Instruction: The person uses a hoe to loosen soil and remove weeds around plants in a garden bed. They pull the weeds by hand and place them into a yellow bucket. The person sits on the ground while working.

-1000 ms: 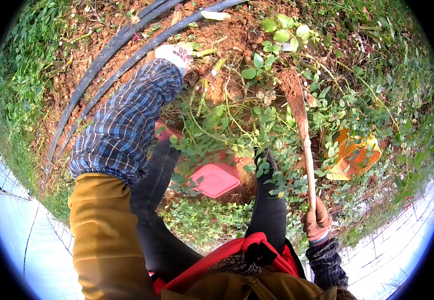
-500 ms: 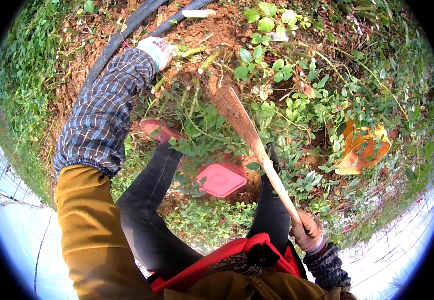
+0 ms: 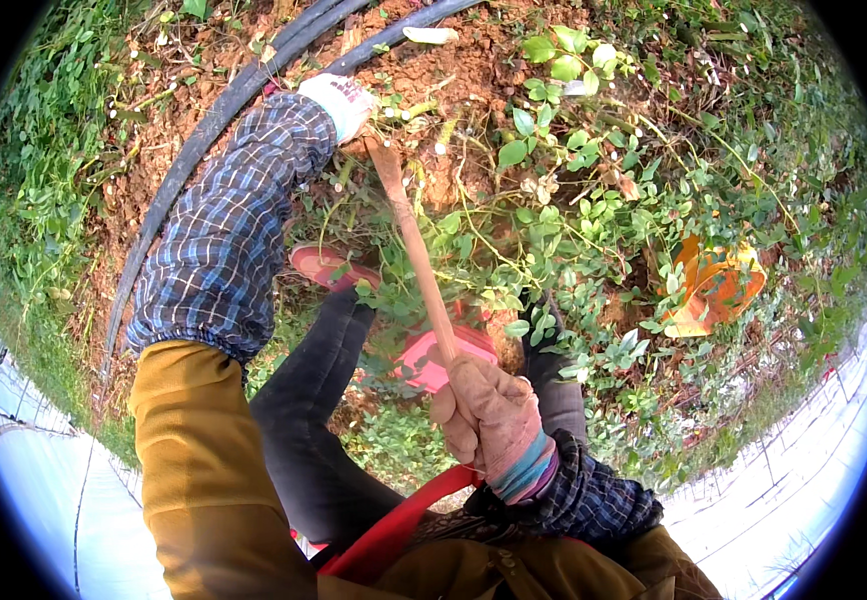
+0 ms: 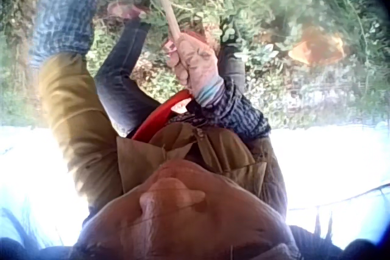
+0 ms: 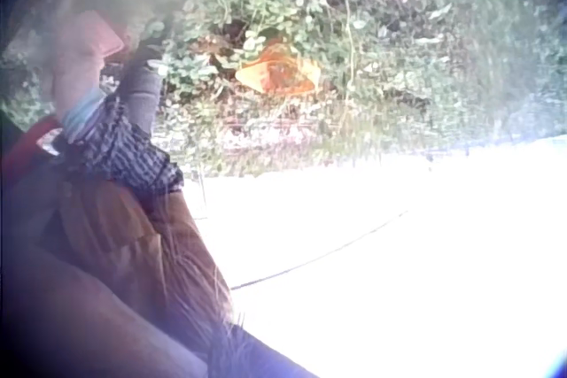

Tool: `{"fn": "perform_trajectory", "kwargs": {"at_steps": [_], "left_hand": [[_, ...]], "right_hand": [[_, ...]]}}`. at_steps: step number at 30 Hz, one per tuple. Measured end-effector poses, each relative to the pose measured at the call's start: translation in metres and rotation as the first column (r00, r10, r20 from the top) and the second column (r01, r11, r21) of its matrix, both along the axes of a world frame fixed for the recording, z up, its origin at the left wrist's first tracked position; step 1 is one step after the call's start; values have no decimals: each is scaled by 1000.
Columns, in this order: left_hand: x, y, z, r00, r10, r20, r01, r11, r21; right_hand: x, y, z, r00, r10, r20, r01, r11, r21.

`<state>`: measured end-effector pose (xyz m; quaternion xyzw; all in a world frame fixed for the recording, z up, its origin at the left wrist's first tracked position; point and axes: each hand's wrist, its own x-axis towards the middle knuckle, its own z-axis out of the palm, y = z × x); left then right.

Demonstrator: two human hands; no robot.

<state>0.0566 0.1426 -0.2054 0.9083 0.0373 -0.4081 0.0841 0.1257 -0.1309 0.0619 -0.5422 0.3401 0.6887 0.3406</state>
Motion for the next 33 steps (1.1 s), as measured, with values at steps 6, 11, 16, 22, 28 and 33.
{"fn": "perform_trajectory", "kwargs": {"at_steps": [6,11,16,22,28,33], "left_hand": [[0,0,9,970,242,0,-241,964,-116],[3,-2,14,965,261,-39,-264,956,-128],[11,-4,12,948,289,-134,-287,957,31],[17,-14,21,973,140,-184,-97,970,225],[18,-7,2,947,94,-308,-37,982,185],[8,-2,-2,960,39,-277,12,984,179]], "right_hand": [[-80,-2,-26,983,53,178,-45,998,-52],[-142,-59,-93,945,129,299,-139,990,10],[-137,-109,-207,677,266,686,-453,885,104],[-141,-125,-218,838,204,506,-321,934,155],[-170,-101,-130,981,-180,75,178,983,40],[-203,-95,-159,970,-133,202,129,991,35]]}}
